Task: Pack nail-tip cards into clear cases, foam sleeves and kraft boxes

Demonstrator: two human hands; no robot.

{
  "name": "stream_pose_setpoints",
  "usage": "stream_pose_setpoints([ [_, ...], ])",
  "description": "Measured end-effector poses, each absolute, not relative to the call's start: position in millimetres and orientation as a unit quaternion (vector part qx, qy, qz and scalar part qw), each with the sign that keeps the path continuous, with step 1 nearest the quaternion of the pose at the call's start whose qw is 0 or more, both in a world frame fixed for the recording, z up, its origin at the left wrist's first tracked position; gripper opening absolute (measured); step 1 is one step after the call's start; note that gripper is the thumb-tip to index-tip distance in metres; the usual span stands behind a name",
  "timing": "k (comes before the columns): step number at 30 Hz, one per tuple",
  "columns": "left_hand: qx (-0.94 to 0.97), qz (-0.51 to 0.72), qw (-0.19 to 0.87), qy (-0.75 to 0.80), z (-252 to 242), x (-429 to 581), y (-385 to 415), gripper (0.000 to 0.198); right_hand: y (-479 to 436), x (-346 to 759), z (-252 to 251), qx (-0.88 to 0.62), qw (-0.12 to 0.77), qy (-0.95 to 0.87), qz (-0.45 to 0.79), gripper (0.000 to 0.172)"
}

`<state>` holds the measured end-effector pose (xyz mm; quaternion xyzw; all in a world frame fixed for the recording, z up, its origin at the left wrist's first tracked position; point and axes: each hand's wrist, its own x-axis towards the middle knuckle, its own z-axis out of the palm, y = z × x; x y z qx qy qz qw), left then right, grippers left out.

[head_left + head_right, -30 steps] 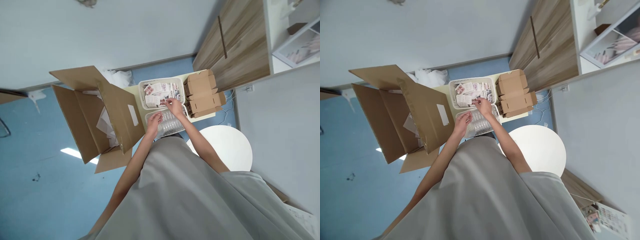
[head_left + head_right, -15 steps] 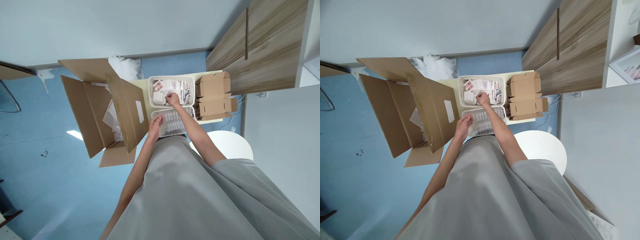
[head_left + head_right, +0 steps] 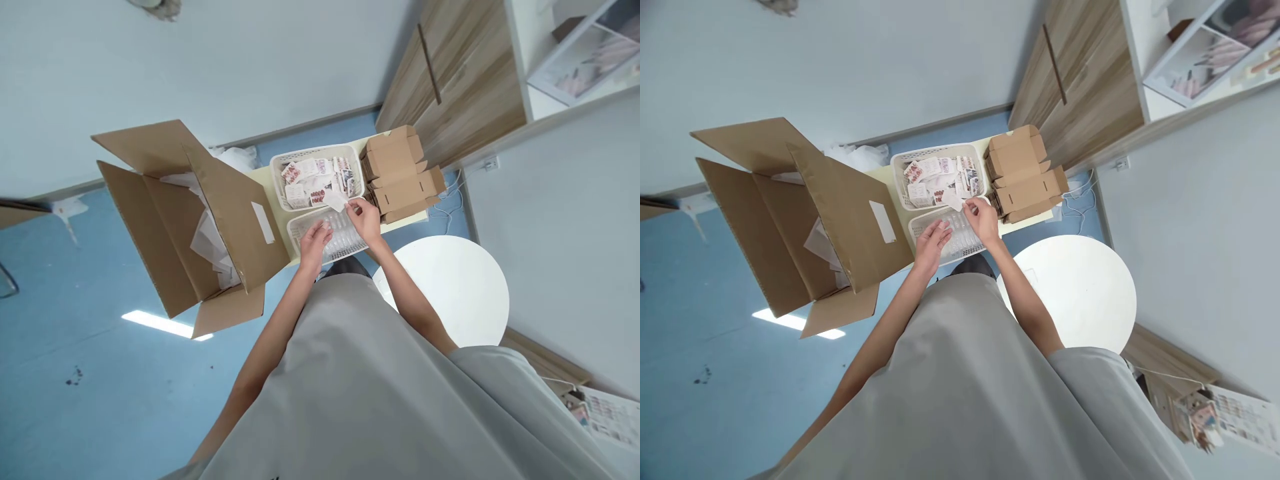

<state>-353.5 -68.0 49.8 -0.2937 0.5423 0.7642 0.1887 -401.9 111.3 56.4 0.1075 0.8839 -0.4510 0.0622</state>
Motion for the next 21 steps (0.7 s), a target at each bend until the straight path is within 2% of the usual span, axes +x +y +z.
stream_pose_setpoints([
  [3, -0.261, 0.788, 0.211, 0.517, 55.8, -342.4, -60.0, 0.062, 119.7, -338.8, 72.1, 0.058, 0.033, 0.909, -0.411, 0.042],
  [10, -0.168, 0.812, 0.305, 0.468, 63.5, -289.5, -68.1, 0.056, 130.8, -219.0, 81.4, 0.033, 0.012, 0.933, -0.359, 0.034],
  [15, -0.092, 0.814, 0.329, 0.469, 67.6, -247.9, -70.2, 0.062, 117.9, -153.7, 85.5, 0.1, -0.048, 0.899, -0.424, 0.032],
  [21, -0.04, 0.806, 0.356, 0.471, 76.8, -211.0, -73.0, 0.067, 83.7, -90.9, 102.2, 0.267, -0.107, 0.808, -0.515, 0.044],
])
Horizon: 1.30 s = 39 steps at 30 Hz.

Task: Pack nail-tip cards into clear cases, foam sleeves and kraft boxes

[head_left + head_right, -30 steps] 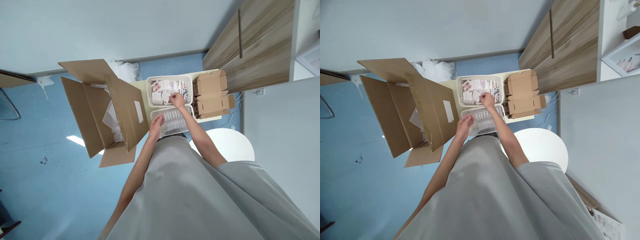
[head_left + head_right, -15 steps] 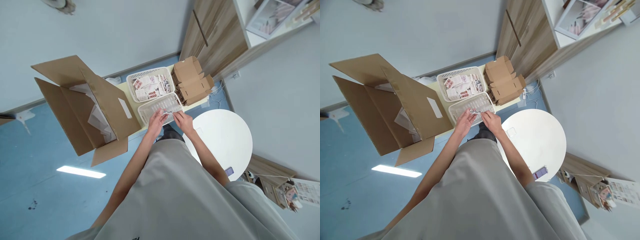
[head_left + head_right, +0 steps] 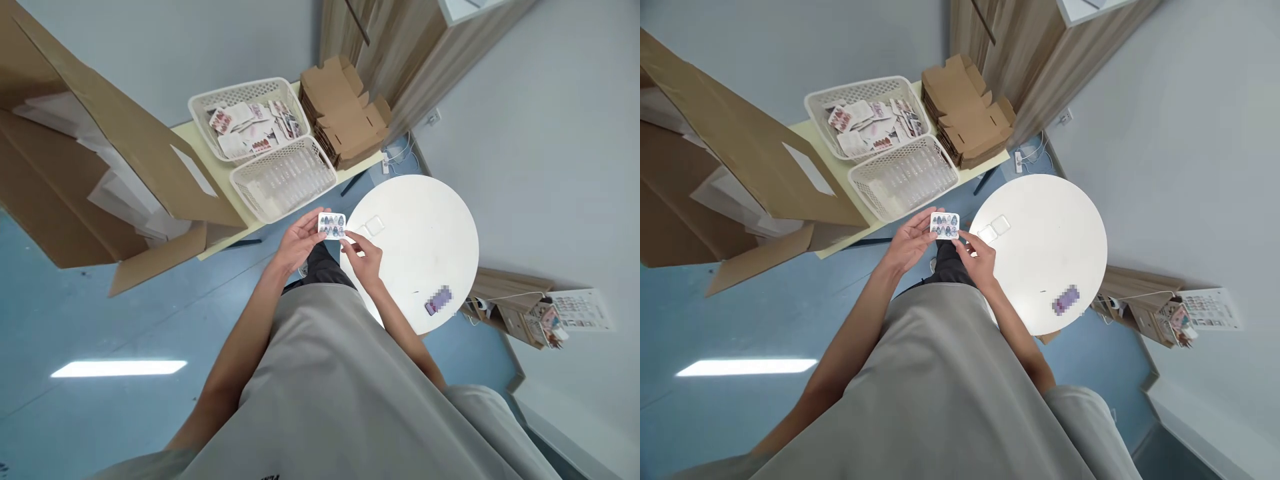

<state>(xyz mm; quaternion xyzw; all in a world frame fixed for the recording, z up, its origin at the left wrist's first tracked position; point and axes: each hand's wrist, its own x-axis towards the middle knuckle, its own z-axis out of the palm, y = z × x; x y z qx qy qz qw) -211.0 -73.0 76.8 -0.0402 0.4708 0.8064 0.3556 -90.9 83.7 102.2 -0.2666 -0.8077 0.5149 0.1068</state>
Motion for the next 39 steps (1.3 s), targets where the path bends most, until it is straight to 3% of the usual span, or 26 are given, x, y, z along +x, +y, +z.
stream_pose_setpoints([
  [6, -0.007, 0.791, 0.362, 0.493, 84.0, -182.4, -64.2, 0.075, 70.0, -63.6, 103.0, -0.363, 0.147, -0.706, 0.59, 0.053],
  [12, 0.008, 0.776, 0.343, 0.529, 92.3, -166.0, -50.6, 0.059, 79.4, -45.3, 100.5, -0.383, 0.174, -0.686, 0.593, 0.052],
  [22, 0.118, 0.684, 0.427, 0.579, 103.7, -146.5, -55.1, 0.062, 109.1, -59.3, 103.2, -0.323, 0.172, -0.663, 0.653, 0.051],
  [28, 0.065, 0.723, 0.341, 0.597, 104.4, -150.3, -56.9, 0.055, 109.9, -70.2, 111.6, -0.262, 0.137, -0.666, 0.685, 0.048],
  [36, -0.037, 0.785, 0.279, 0.552, 91.3, -148.4, -50.7, 0.058, 94.4, -60.8, 113.5, -0.305, 0.19, -0.673, 0.647, 0.059],
  [39, -0.038, 0.783, 0.286, 0.55, 91.7, -145.6, -50.4, 0.058, 90.7, -55.7, 112.0, -0.318, 0.206, -0.659, 0.649, 0.055],
])
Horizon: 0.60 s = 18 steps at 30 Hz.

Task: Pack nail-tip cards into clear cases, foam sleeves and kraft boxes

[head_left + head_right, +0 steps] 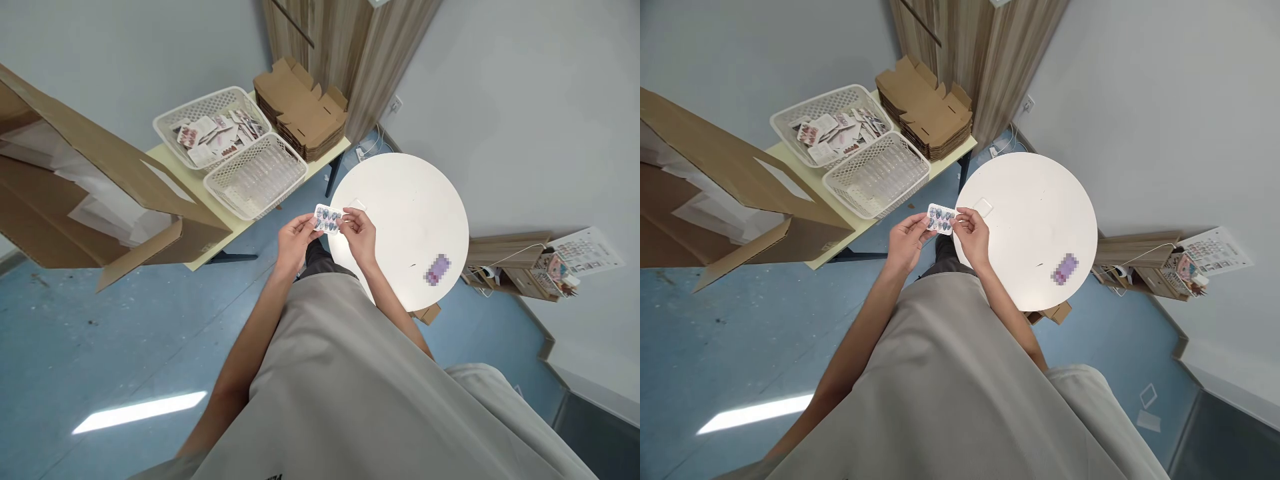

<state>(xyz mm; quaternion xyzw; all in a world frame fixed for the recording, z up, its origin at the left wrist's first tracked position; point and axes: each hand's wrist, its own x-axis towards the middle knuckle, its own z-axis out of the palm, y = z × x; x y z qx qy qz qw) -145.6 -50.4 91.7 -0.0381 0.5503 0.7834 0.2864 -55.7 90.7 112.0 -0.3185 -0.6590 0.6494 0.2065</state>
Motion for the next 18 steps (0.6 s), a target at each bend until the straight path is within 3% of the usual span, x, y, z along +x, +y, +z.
stream_pose_setpoints([
  [12, -0.004, 0.777, 0.208, 0.594, 92.9, -129.9, -47.1, 0.051, 73.2, -53.5, 124.0, -0.316, 0.269, -0.742, 0.526, 0.033],
  [18, 0.079, 0.76, 0.148, 0.628, 105.3, -118.7, -41.9, 0.04, 54.3, -53.7, 136.8, -0.306, 0.256, -0.731, 0.554, 0.041],
])
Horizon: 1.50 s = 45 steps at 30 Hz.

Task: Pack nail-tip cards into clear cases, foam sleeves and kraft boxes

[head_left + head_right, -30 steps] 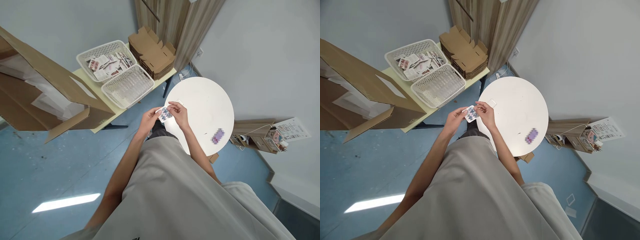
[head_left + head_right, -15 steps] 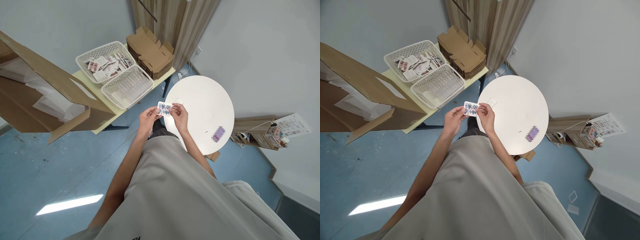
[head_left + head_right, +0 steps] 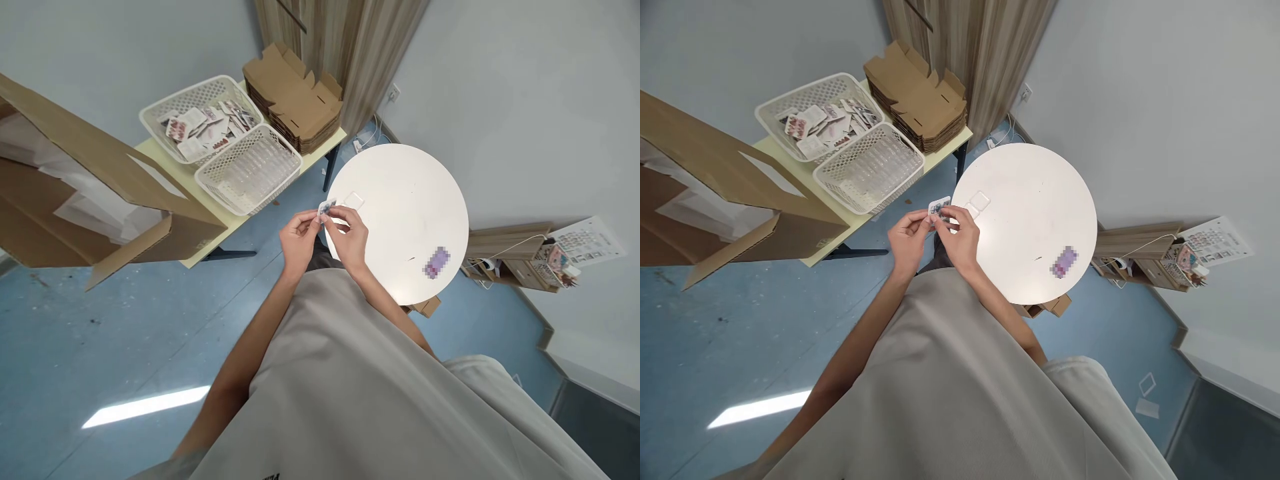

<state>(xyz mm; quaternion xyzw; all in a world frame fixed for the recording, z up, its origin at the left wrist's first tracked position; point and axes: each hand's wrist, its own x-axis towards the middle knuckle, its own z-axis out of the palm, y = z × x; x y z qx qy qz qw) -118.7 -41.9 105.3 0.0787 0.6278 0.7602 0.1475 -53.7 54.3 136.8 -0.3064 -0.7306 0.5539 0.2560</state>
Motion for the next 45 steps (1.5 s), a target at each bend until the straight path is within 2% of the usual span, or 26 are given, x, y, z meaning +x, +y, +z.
stream_pose_setpoints([
  [5, 0.192, 0.689, 0.076, 0.694, 116.0, -109.7, -38.9, 0.031, 57.4, -51.8, 133.1, -0.329, 0.264, -0.696, 0.582, 0.048],
  [9, 0.185, 0.683, 0.078, 0.703, 114.7, -113.5, -40.4, 0.039, 72.4, -47.1, 128.8, -0.363, 0.258, -0.665, 0.599, 0.049],
  [13, 0.082, 0.712, 0.152, 0.681, 106.3, -121.7, -43.3, 0.053, 84.0, -41.5, 130.1, -0.375, 0.23, -0.647, 0.623, 0.046],
  [17, 0.04, 0.738, 0.264, 0.619, 97.5, -123.2, -41.9, 0.049, 85.8, -39.4, 129.6, -0.374, 0.208, -0.64, 0.638, 0.045],
  [20, 0.036, 0.74, 0.287, 0.608, 96.2, -121.2, -40.0, 0.045, 84.4, -40.7, 125.1, -0.375, 0.203, -0.637, 0.643, 0.047],
  [25, 0.045, 0.737, 0.271, 0.618, 100.1, -119.2, -39.9, 0.047, 80.7, -41.1, 120.5, -0.375, 0.205, -0.649, 0.629, 0.044],
  [28, 0.049, 0.737, 0.249, 0.626, 101.5, -118.5, -40.7, 0.047, 75.3, -39.6, 123.9, -0.373, 0.248, -0.668, 0.594, 0.04],
  [31, 0.071, 0.731, 0.205, 0.647, 103.6, -117.1, -42.3, 0.04, 64.8, -39.2, 129.1, -0.369, 0.286, -0.678, 0.568, 0.039],
  [38, 0.173, 0.669, 0.144, 0.708, 115.2, -108.2, -43.3, 0.022, 45.3, -43.4, 127.8, -0.347, 0.259, -0.645, 0.63, 0.051],
  [40, 0.187, 0.662, 0.152, 0.709, 118.5, -107.1, -43.3, 0.025, 50.1, -43.6, 124.4, -0.362, 0.256, -0.638, 0.63, 0.049],
  [45, 0.125, 0.68, 0.163, 0.704, 117.7, -114.6, -46.1, 0.046, 70.1, -42.1, 118.5, -0.375, 0.23, -0.647, 0.623, 0.05],
])
